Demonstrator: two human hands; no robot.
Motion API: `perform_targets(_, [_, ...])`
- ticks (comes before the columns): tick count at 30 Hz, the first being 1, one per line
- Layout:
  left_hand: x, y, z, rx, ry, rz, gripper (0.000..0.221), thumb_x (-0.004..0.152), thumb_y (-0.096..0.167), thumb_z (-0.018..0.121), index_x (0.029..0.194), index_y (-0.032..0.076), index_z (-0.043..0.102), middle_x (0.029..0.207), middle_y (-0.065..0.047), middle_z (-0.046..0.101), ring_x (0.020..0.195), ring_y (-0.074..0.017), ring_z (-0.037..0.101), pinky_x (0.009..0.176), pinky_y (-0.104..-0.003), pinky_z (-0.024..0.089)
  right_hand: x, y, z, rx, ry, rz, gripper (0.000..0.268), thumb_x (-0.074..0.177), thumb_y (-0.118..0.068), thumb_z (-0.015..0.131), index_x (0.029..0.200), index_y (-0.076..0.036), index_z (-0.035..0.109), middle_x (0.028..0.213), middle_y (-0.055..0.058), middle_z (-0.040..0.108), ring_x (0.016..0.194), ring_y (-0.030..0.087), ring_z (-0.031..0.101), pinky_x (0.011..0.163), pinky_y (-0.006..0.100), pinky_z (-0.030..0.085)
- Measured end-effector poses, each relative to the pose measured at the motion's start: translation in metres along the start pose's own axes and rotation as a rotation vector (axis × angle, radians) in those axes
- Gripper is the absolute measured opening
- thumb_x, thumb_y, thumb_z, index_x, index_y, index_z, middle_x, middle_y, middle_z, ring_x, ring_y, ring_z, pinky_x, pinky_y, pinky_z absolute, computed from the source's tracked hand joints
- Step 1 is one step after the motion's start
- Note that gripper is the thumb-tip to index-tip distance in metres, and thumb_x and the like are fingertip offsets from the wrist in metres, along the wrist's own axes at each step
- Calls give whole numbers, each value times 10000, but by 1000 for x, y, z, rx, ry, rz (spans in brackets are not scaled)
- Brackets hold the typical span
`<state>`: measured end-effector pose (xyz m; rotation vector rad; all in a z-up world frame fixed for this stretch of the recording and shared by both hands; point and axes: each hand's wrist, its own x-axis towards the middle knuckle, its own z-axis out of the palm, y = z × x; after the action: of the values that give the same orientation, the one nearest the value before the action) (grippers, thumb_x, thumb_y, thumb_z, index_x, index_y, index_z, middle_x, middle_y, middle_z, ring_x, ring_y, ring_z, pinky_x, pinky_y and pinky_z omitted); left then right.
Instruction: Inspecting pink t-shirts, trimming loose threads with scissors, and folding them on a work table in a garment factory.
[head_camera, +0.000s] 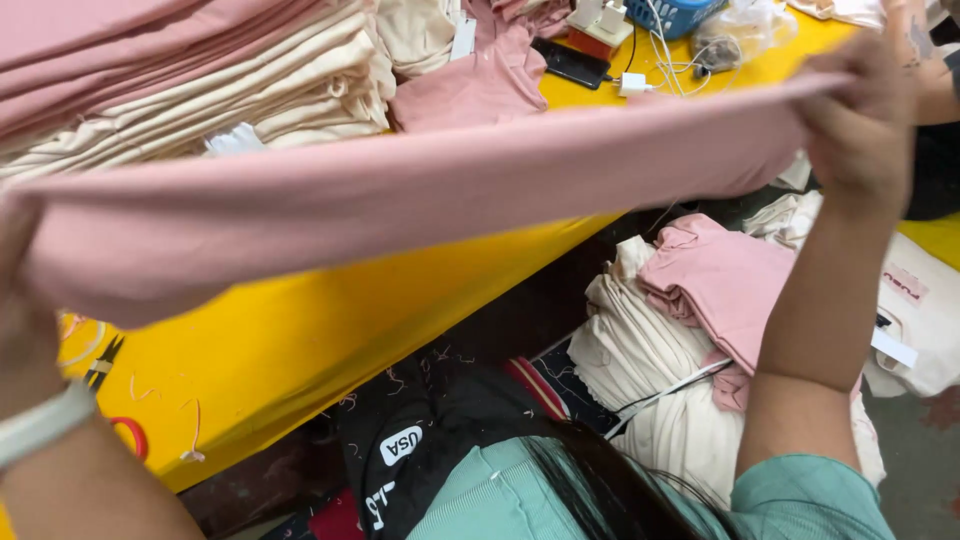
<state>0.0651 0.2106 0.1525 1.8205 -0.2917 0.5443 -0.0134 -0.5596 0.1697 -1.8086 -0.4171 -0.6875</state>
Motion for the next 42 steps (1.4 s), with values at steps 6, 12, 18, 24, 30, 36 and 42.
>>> perform_targets(6, [55, -4, 143, 130, -483, 242, 486, 652, -110, 445, 1102, -28, 609, 1145, -157, 641, 847, -225, 570, 711, -309, 452, 33, 19, 98, 277, -524, 447, 456, 767, -33, 534, 1204, -18, 662, 1207, 147, 703, 1188, 259, 654, 1028, 343, 513])
perform_targets(12, [-62, 167, 250, 641, -435, 743, 672, 817, 632, 745, 1026, 1, 647, 930, -142, 610, 915, -325, 654, 714, -449, 543, 8, -58, 252, 622, -667, 418, 312, 965, -145, 671, 1245, -50, 569, 923, -17, 701, 826, 58, 677, 780, 256, 552])
perform_targets(18, [-82, 190, 182, 460, -272, 795, 181, 918, 34, 578, 1062, 51, 686, 1004, -134, 710, 864, -327, 663, 770, -450, 463, 36, -83, 262, -552, -942, -316, 598, 690, -666, 776, 964, -136, 729, 1339, 185, 463, 1238, 416, 354, 992, 612, 343])
perform_targets(24, [-11, 105, 117, 426, -101, 363, 148, 1075, -109, 616, 1134, -51, 493, 1022, -195, 602, 868, -365, 579, 779, -471, 420, 88, -31, 231, -644, -823, -415, 170, 912, -151, 677, 772, -76, 613, 797, 98, 644, 799, 334, 621, 732, 456, 458])
perform_targets(30, [-6, 82, 108, 141, -61, 410, 183, 1116, -111, 673, 1262, -84, 565, 1232, -235, 591, 1154, -341, 594, 1048, -410, 479, 76, -80, 231, -446, -328, -789, 101, 899, 164, 557, 863, 92, 619, 982, 225, 659, 812, 399, 599, 686, 478, 450])
perform_targets(36, [-94, 64, 116, 436, -457, 348, 145, 919, 99, 721, 1059, 96, 683, 1015, -40, 731, 888, -233, 635, 841, -386, 407, 3, -32, 213, -300, -776, -486, 223, 845, 70, 592, 990, -30, 727, 999, 133, 677, 912, 283, 658, 738, 394, 570])
perform_targets(42, [-149, 20, 139, 35, -955, 76, 152, 982, 203, 598, 1030, 79, 672, 875, -79, 690, 825, -280, 661, 771, -386, 501, -51, 14, 206, -63, -1151, 41, 128, 773, -30, 660, 848, -97, 740, 835, 27, 708, 747, 198, 681, 751, 400, 557])
